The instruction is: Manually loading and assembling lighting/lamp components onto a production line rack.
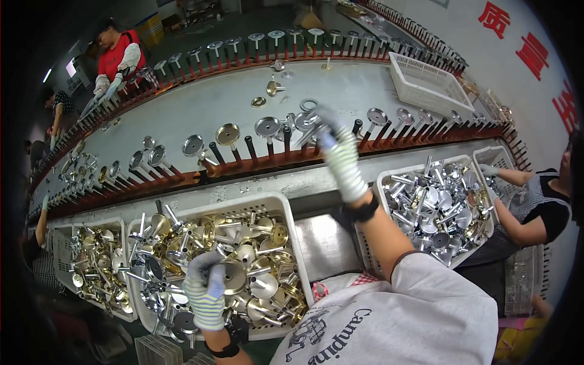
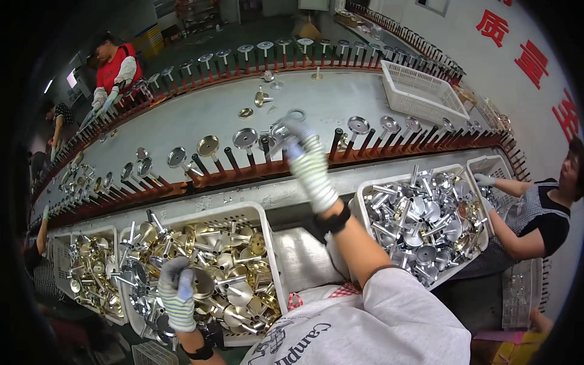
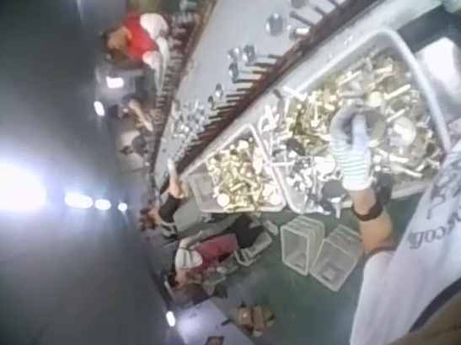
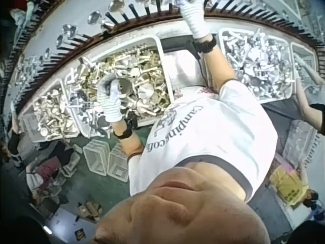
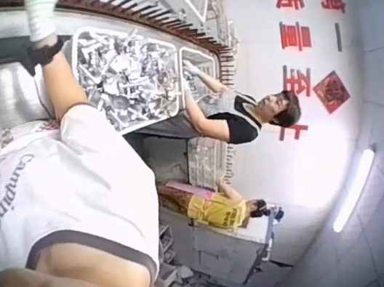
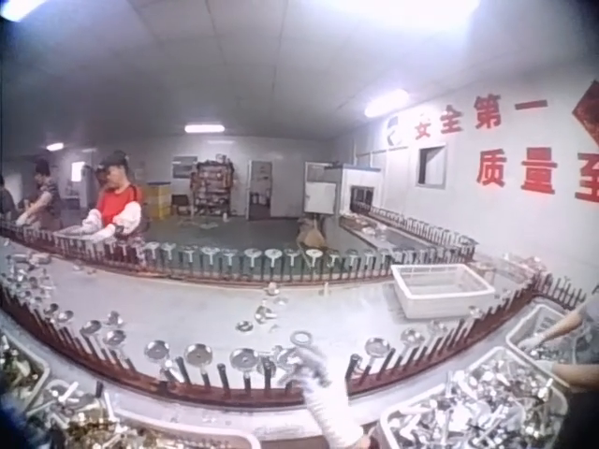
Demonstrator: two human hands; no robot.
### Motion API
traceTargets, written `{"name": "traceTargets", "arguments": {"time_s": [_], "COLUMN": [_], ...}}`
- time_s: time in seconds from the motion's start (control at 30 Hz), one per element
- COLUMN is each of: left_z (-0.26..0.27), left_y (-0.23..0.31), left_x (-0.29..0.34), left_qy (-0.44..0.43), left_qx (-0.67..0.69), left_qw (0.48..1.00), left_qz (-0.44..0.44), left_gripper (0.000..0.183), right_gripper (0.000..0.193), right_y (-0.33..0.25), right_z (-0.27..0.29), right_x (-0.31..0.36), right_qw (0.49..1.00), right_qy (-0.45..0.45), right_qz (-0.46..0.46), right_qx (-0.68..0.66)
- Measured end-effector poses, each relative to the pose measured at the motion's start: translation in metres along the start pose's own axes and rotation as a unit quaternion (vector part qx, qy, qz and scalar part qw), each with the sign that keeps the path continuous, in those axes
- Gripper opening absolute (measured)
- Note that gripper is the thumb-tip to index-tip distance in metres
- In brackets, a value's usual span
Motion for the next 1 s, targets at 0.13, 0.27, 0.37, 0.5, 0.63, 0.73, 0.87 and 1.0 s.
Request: {"name": "traceTargets", "arguments": {"time_s": [0.13,0.27,0.37,0.5,0.63,0.73,0.87,1.0], "left_z": [0.014,0.017,0.024,0.021,0.002,-0.013,-0.010,-0.005], "left_y": [-0.009,-0.019,-0.028,-0.006,-0.005,-0.008,-0.003,0.000], "left_x": [0.012,0.019,0.024,0.026,0.020,0.016,0.024,0.020], "left_qy": [0.053,0.075,0.068,0.063,-0.037,-0.092,-0.079,-0.058], "left_qx": [0.063,0.122,0.131,0.128,0.167,0.199,0.231,0.281], "left_qw": [0.996,0.985,0.983,0.980,0.973,0.971,0.967,0.954], "left_qz": [0.047,0.095,0.104,0.139,0.155,0.095,0.076,0.084], "left_gripper": [0.019,0.020,0.023,0.030,0.038,0.042,0.045,0.043], "right_gripper": [0.039,0.044,0.046,0.045,0.050,0.054,0.059,0.073], "right_y": [0.033,0.050,0.050,0.040,0.024,0.037,0.009,-0.049], "right_z": [0.074,0.073,0.049,0.012,-0.008,-0.002,-0.051,-0.111], "right_x": [-0.059,-0.063,-0.064,-0.058,-0.046,-0.041,0.008,0.096], "right_qw": [0.914,0.881,0.877,0.805,0.719,0.695,0.790,0.752], "right_qy": [-0.004,-0.097,-0.142,-0.253,-0.301,-0.298,-0.400,-0.632], "right_qz": [0.172,0.121,0.088,0.095,0.085,0.060,0.112,-0.184], "right_qx": [0.367,0.446,0.451,0.528,0.621,0.652,0.450,0.025]}}
Point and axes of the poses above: each hand's wrist, its own x-axis away from the middle knuckle, its own z-axis out of the back of the hand, y = z × x, the point moved 3 cm from there along -x, towards the middle knuckle, and after that the axes turned 11 degrees about -x, right-handed, at the moved point
